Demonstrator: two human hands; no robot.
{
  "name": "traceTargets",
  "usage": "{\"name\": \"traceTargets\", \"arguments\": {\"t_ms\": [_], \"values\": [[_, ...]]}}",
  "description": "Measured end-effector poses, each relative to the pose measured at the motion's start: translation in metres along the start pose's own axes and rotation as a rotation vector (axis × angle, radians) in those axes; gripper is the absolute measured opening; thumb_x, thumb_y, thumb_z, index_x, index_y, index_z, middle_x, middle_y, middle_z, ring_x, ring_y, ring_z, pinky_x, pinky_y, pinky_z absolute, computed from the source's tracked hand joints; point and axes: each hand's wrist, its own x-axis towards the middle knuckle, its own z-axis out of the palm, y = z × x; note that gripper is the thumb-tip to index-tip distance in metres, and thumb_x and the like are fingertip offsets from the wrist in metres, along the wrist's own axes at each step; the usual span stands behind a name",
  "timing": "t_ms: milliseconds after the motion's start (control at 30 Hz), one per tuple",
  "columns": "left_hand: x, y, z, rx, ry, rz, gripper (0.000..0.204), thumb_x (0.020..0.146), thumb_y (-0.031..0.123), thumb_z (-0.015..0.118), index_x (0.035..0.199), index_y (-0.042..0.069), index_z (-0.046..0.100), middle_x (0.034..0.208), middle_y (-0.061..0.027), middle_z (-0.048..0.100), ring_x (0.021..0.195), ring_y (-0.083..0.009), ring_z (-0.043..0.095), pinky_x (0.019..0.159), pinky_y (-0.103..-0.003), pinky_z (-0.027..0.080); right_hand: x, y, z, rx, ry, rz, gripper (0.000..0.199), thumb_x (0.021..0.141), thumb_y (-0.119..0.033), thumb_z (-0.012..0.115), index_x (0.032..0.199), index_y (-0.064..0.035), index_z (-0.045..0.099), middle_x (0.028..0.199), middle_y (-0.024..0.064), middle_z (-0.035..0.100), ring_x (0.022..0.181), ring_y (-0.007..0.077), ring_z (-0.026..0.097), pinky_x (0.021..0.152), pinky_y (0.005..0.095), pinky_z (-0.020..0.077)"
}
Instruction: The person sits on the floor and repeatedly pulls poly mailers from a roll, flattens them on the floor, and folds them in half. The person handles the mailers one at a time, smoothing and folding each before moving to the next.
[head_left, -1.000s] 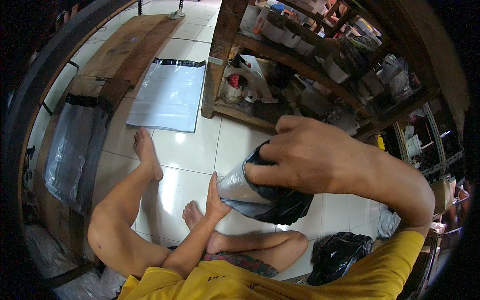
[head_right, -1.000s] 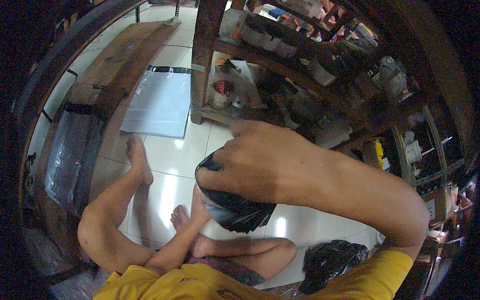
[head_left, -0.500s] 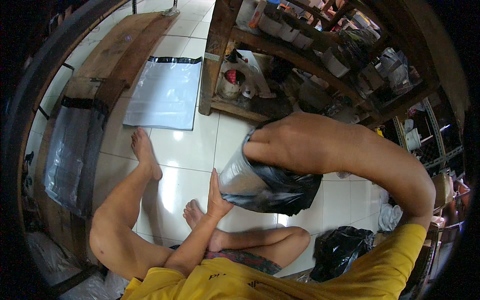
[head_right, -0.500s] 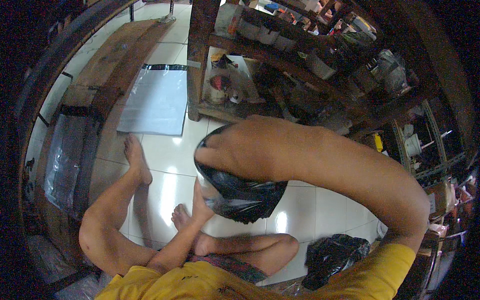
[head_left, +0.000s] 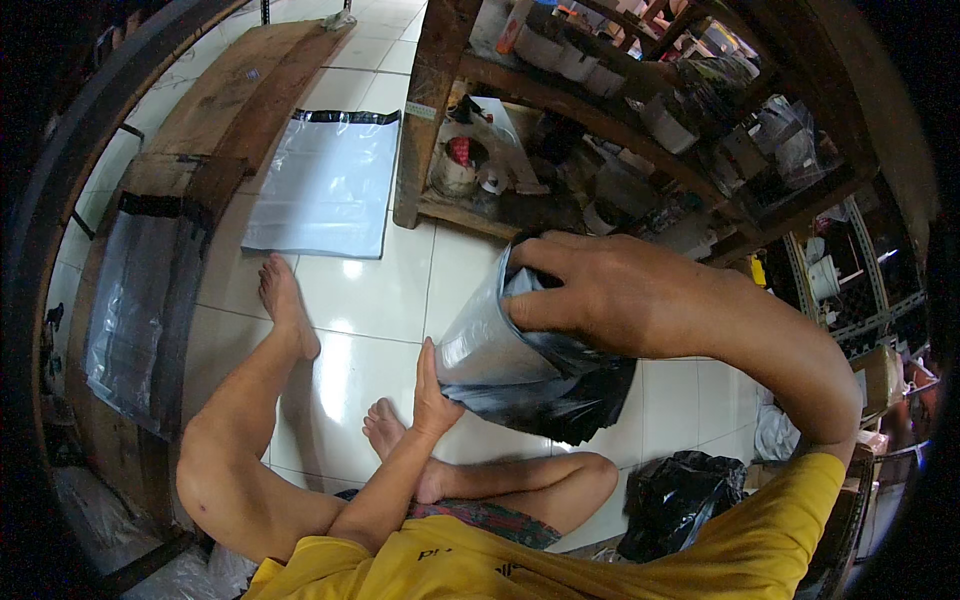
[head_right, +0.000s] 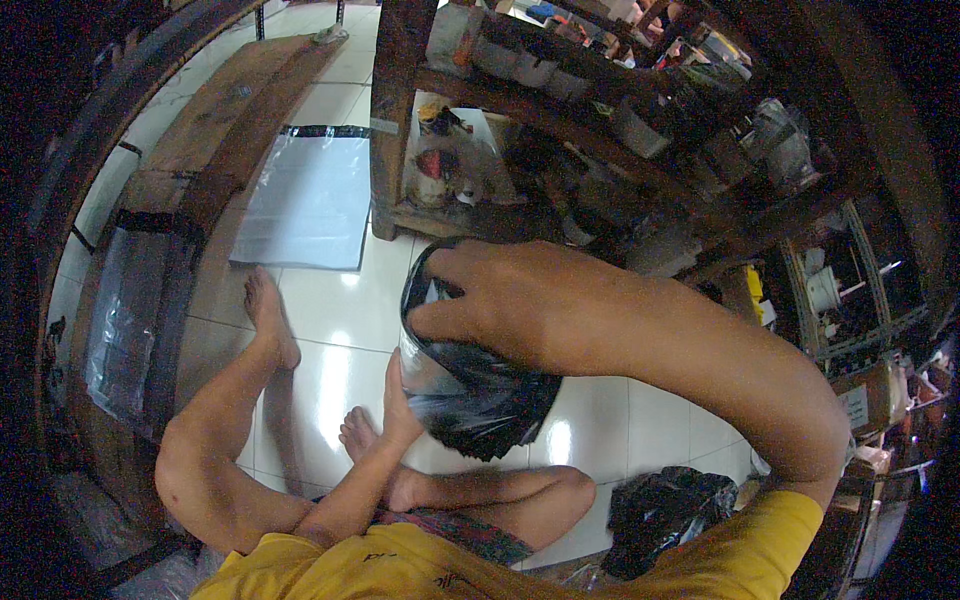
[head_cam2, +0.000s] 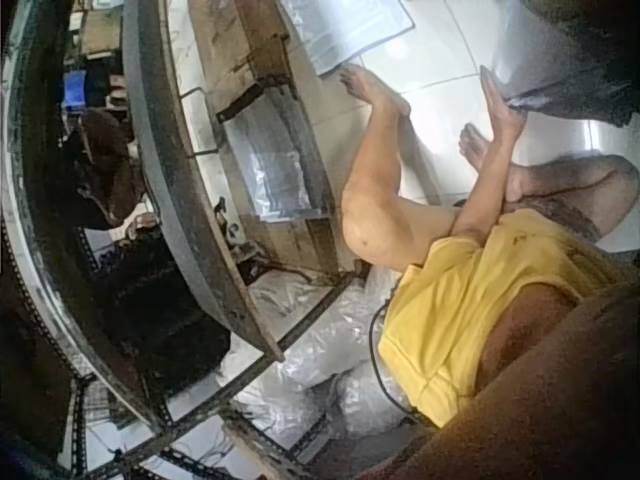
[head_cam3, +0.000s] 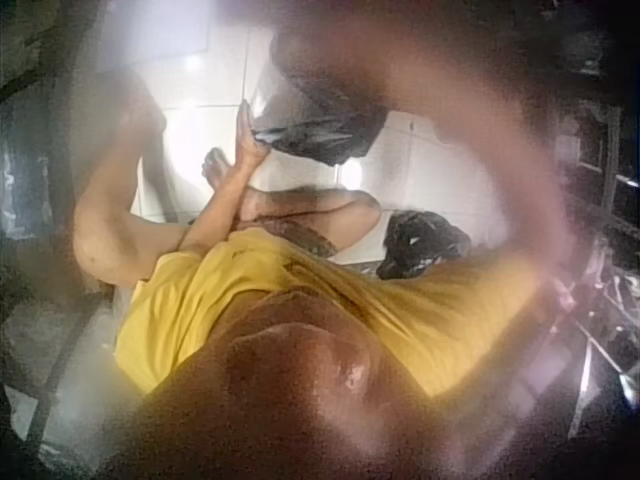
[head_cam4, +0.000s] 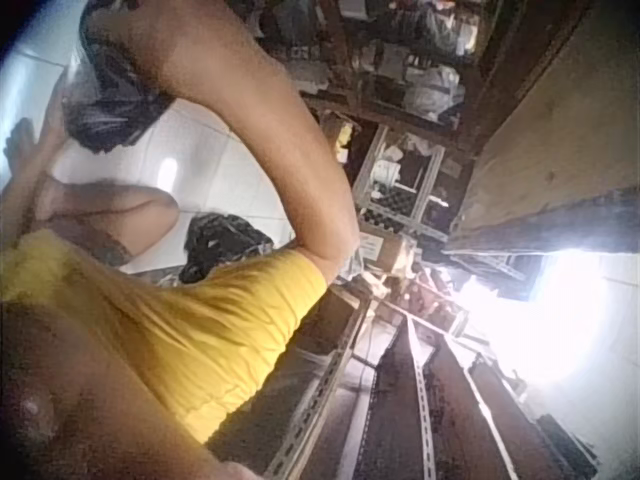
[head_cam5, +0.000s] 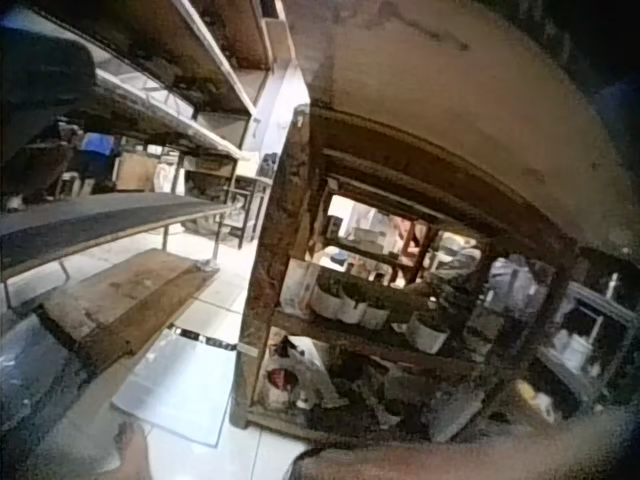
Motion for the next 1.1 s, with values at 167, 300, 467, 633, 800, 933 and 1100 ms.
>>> {"name": "traceTargets", "arguments": {"t_ms": [167, 300, 467, 633, 800, 933, 1100], "values": [[0.000, 0.000, 0.000, 0.023, -0.008, -0.018, 0.109, 0.070, 0.015, 0.084, 0.154, -0.004, 0.017, 0.155, -0.0322, 0.030, 0.140, -0.0481, 0.037, 0.117, -0.046, 0.035, 0.009, -0.005, -0.010, 0.089, -0.151, 0.058, 0.018, 0.092, -0.021, 0.053, 0.103, -0.0075, 0.054, 0.093, 0.0196, 0.065, 0.095, 0.0406, 0.067, 0.076, 0.0504, 0.0539], [0.001, 0.001, -0.002, -0.022, 0.003, -0.055, 0.106, 0.071, 0.014, 0.083, 0.154, -0.004, 0.019, 0.155, -0.0320, 0.031, 0.141, -0.0478, 0.037, 0.117, -0.045, 0.035, 0.020, 0.000, -0.003, 0.083, -0.166, 0.237, 0.016, 0.093, -0.019, 0.052, 0.104, -0.0070, 0.054, 0.098, 0.0229, 0.066, 0.096, 0.0430, 0.066, 0.077, 0.0511, 0.0537], [0.002, 0.000, 0.000, 0.021, -0.005, 0.005, 0.104, 0.070, 0.010, 0.082, 0.153, -0.004, 0.022, 0.153, -0.0323, 0.032, 0.140, -0.0483, 0.037, 0.116, -0.046, 0.036, 0.005, 0.008, 0.004, 0.026, 0.104, 0.283, 0.019, 0.089, -0.010, 0.055, 0.107, -0.0045, 0.056, 0.097, 0.0259, 0.067, 0.095, 0.0449, 0.066, 0.080, 0.0525, 0.0535], [0.001, -0.003, 0.003, 0.048, 0.012, 0.042, 0.104, 0.068, 0.007, 0.081, 0.153, -0.004, 0.022, 0.152, -0.0327, 0.034, 0.139, -0.0487, 0.038, 0.116, -0.046, 0.036, 0.003, -0.012, 0.000, 0.023, -0.033, 0.549, 0.022, 0.087, -0.008, 0.056, 0.108, -0.0041, 0.059, 0.099, 0.0247, 0.068, 0.093, 0.0433, 0.068, 0.080, 0.0533, 0.0533], [0.002, -0.001, 0.002, 0.032, 0.009, 0.029, 0.105, 0.068, 0.006, 0.081, 0.153, -0.004, 0.022, 0.151, -0.0328, 0.034, 0.139, -0.0484, 0.038, 0.116, -0.046, 0.036, -0.004, -0.003, 0.002, 0.038, 0.047, 0.171, 0.020, 0.088, -0.010, 0.056, 0.107, -0.0058, 0.059, 0.096, 0.0198, 0.067, 0.091, 0.0410, 0.068, 0.077, 0.0513, 0.0541], [0.000, 0.002, 0.001, 0.012, -0.013, -0.017, 0.105, 0.067, 0.006, 0.082, 0.153, -0.004, 0.022, 0.152, -0.0327, 0.034, 0.139, -0.0481, 0.038, 0.116, -0.046, 0.036, 0.000, 0.001, 0.000, 0.092, -0.016, 0.074, 0.016, 0.090, -0.013, 0.055, 0.105, -0.0061, 0.058, 0.096, 0.0180, 0.064, 0.091, 0.0396, 0.068, 0.076, 0.0493, 0.0543], [0.006, -0.001, -0.002, 0.020, -0.014, -0.028, 0.107, 0.066, 0.008, 0.084, 0.153, -0.004, 0.022, 0.152, -0.0321, 0.034, 0.140, -0.0477, 0.037, 0.117, -0.046, 0.035, 0.016, 0.006, -0.002, -0.017, -0.161, 0.120, 0.017, 0.088, -0.009, 0.056, 0.104, -0.0059, 0.055, 0.097, 0.0184, 0.063, 0.093, 0.0399, 0.067, 0.076, 0.0478, 0.0542]]}}
